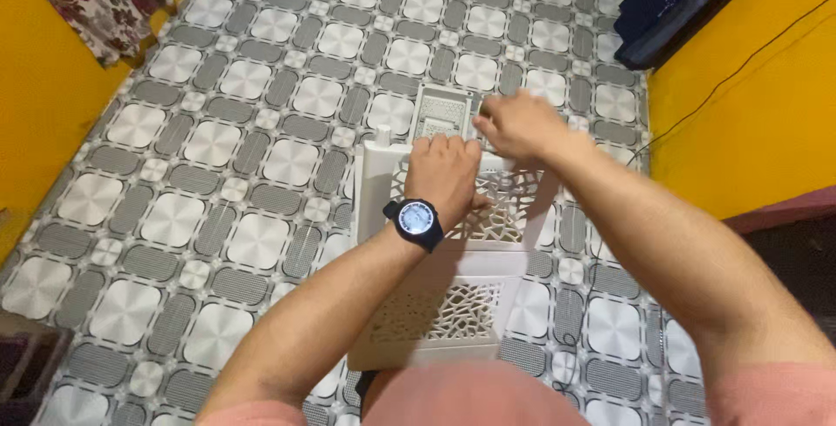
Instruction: The person assembles a white plastic storage unit by connecting multiple perforated panels together. They repeatedly attach and detach side panels and a top panel, aligning tabs and slots to form a box-like structure.
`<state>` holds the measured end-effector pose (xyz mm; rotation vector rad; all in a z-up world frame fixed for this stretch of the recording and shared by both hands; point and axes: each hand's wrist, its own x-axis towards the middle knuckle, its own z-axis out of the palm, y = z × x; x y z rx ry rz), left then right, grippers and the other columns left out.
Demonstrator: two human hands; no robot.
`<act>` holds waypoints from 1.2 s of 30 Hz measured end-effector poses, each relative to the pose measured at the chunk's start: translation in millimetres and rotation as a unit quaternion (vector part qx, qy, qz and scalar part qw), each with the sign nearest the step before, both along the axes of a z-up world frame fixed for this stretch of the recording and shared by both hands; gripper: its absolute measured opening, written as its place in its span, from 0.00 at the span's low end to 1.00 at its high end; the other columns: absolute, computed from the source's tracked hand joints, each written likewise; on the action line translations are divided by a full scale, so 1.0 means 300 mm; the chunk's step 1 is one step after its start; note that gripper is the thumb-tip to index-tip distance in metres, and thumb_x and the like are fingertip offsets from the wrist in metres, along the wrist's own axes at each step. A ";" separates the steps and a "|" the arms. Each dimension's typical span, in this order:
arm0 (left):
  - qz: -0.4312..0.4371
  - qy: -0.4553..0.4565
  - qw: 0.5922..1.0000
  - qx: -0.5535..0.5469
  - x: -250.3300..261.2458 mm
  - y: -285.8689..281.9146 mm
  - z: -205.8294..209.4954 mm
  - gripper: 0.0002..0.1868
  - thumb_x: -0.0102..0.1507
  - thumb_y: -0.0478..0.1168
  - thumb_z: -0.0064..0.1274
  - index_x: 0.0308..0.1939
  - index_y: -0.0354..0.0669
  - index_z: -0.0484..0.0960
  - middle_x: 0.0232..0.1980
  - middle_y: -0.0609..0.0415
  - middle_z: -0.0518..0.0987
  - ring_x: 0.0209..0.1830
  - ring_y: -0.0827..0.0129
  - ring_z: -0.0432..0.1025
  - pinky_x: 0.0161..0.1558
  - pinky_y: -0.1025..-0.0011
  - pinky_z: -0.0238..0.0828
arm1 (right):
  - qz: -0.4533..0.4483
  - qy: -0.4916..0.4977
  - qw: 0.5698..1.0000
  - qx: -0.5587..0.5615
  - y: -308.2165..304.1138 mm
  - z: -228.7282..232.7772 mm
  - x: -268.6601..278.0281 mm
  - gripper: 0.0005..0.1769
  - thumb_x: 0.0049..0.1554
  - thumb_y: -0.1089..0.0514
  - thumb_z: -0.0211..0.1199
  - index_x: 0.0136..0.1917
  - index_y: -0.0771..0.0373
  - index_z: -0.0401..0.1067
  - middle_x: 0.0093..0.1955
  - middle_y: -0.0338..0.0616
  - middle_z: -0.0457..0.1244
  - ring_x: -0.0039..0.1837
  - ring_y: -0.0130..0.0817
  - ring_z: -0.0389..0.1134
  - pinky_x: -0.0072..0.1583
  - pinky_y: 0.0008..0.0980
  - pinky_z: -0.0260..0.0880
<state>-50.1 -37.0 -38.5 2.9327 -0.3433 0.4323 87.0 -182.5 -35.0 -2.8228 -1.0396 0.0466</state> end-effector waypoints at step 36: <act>0.154 0.066 0.864 -0.474 -0.276 0.239 -0.447 0.37 0.44 0.54 0.76 0.46 0.35 0.74 0.38 0.45 0.85 0.39 0.59 0.83 0.42 0.66 0.80 | -0.057 0.152 0.986 0.037 0.136 0.117 0.119 0.33 0.70 0.34 0.38 0.67 0.59 0.70 0.59 0.55 0.69 0.61 0.46 0.70 0.67 0.48 0.66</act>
